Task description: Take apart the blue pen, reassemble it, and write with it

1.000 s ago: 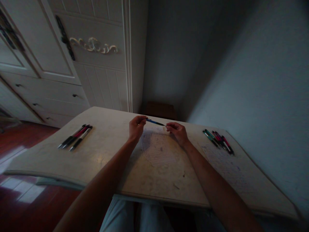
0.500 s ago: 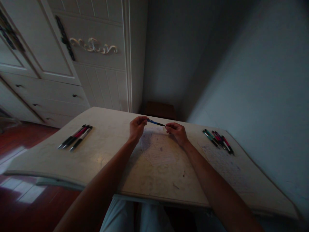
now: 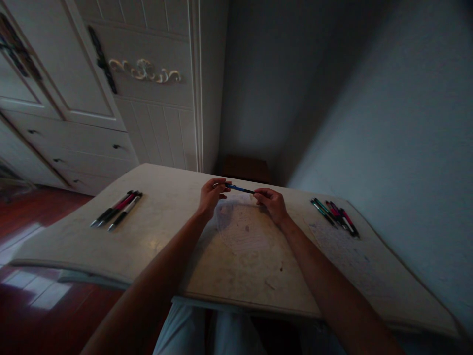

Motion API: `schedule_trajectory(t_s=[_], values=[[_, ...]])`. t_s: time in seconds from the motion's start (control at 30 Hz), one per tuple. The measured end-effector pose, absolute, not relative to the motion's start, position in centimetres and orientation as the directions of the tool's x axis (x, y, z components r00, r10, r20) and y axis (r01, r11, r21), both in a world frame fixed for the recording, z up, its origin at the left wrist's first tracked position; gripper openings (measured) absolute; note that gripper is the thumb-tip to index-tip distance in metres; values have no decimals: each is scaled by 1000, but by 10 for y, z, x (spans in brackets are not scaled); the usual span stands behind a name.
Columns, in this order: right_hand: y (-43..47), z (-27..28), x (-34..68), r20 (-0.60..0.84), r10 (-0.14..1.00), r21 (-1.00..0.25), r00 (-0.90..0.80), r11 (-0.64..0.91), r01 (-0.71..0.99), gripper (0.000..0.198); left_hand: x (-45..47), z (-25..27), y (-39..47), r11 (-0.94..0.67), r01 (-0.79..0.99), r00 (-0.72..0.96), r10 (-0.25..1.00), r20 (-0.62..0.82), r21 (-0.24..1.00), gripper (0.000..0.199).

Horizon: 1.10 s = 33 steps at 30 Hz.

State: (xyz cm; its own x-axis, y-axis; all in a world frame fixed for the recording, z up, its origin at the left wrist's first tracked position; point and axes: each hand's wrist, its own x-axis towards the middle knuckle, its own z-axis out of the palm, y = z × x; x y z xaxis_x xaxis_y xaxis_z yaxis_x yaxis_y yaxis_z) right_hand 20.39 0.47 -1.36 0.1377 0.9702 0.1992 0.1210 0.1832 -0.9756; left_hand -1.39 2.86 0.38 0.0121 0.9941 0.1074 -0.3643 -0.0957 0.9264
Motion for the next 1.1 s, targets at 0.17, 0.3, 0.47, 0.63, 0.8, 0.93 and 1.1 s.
schedule_trajectory(t_s=[0.17, 0.3, 0.47, 0.63, 0.8, 0.93, 1.1], values=[[2, -11, 200, 161, 978, -983, 136, 147, 106, 36, -14, 8, 26, -50, -421, 86, 992, 95, 906, 36], [4, -13, 200, 198, 970, -977, 138, 184, 109, 37, -11, 9, 25, -4, -408, 120, 991, 58, 913, 36], [5, -15, 198, 235, 964, -967, 123, 220, 126, 33, -8, -2, 32, 9, -302, 62, 998, 10, 953, 48], [4, -15, 198, 256, 960, -958, 116, 236, 162, 31, -10, -10, 35, -83, -197, 68, 993, 98, 977, 46], [4, -14, 197, 265, 958, -955, 108, 245, 169, 33, -12, -7, 34, -201, -261, 44, 975, 219, 944, 35], [3, -12, 196, 273, 953, -953, 128, 251, 168, 32, -9, -4, 34, -213, -373, 42, 968, 246, 903, 53], [5, -12, 198, 295, 942, -951, 163, 272, 150, 28, -9, -3, 32, -180, -217, -19, 983, 180, 959, 45]])
